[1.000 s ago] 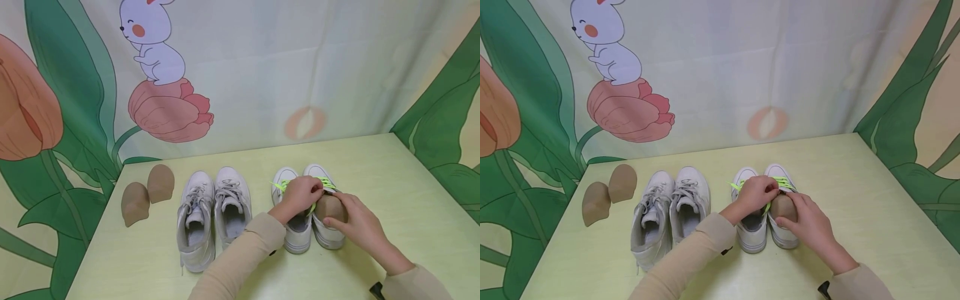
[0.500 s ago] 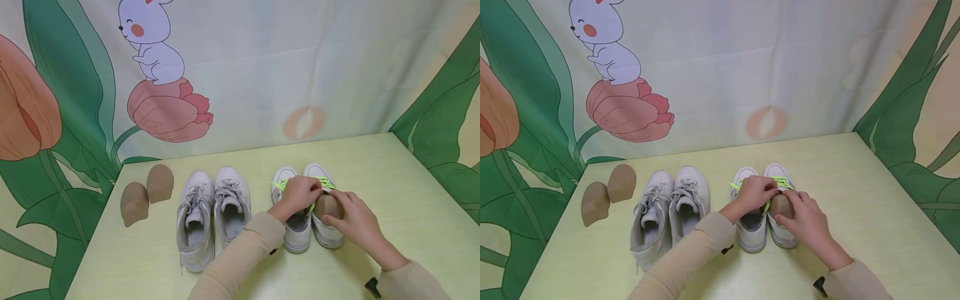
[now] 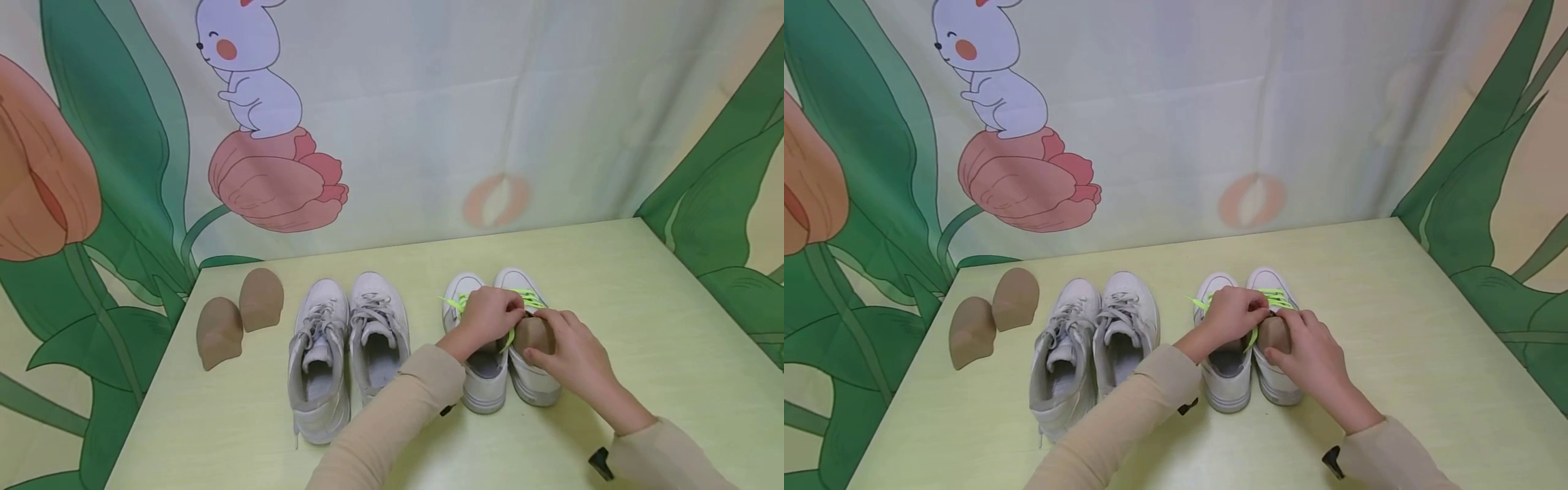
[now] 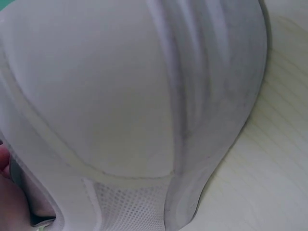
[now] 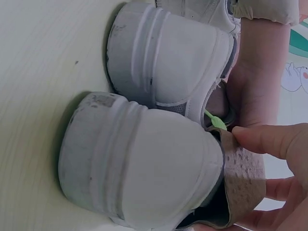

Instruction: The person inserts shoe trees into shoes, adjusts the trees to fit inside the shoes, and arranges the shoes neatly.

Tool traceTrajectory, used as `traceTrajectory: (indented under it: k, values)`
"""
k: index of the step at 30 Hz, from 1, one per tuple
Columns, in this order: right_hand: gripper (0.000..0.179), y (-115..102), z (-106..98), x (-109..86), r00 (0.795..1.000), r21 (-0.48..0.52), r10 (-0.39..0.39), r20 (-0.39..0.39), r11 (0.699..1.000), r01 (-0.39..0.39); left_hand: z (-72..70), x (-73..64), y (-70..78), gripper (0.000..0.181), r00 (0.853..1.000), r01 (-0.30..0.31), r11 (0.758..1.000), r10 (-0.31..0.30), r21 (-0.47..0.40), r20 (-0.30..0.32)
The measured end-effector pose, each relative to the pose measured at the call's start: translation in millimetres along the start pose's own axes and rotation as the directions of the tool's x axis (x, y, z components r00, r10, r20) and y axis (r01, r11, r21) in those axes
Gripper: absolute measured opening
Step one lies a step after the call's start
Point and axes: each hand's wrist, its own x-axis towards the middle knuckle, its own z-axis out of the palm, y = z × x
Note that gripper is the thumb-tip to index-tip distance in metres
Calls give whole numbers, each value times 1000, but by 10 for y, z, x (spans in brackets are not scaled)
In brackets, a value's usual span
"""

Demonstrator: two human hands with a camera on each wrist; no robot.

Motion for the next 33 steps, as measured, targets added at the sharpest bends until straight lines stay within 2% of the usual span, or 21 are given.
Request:
traceTrajectory:
  k: [9,14,17,21,23,27,30,33]
  values:
    - [58,-2,29,24,1000,2,21,-3,1000,-21,-9,7,-14,11,1000,6,1000,-6,-19,-1]
    - [59,49,38,30,1000,5,-1,-2,1000,1,-11,1,-19,11,1000,9,999,-9,-35,-2]
    - [56,124,-11,43,1000,71,-21,20,997,20,-10,-5,-20,11,1000,6,998,-6,-56,2]
    - [50,240,-112,62,998,201,-18,61,980,5,-6,-16,-10,10,1000,-6,998,6,-62,-2]
    - [49,277,-140,66,996,229,-15,87,973,-5,-5,-18,-5,10,1000,-9,998,8,-59,-9]
    - [50,303,-124,58,994,217,-55,92,976,35,-3,-19,4,9,1000,-3,998,2,-63,-23]
    - [49,286,-87,42,996,184,-77,51,981,66,10,-13,7,14,999,-6,999,5,-41,-35]
    - [48,244,-55,29,996,137,-86,4,987,85,29,-7,10,19,999,-22,1000,22,19,-39]
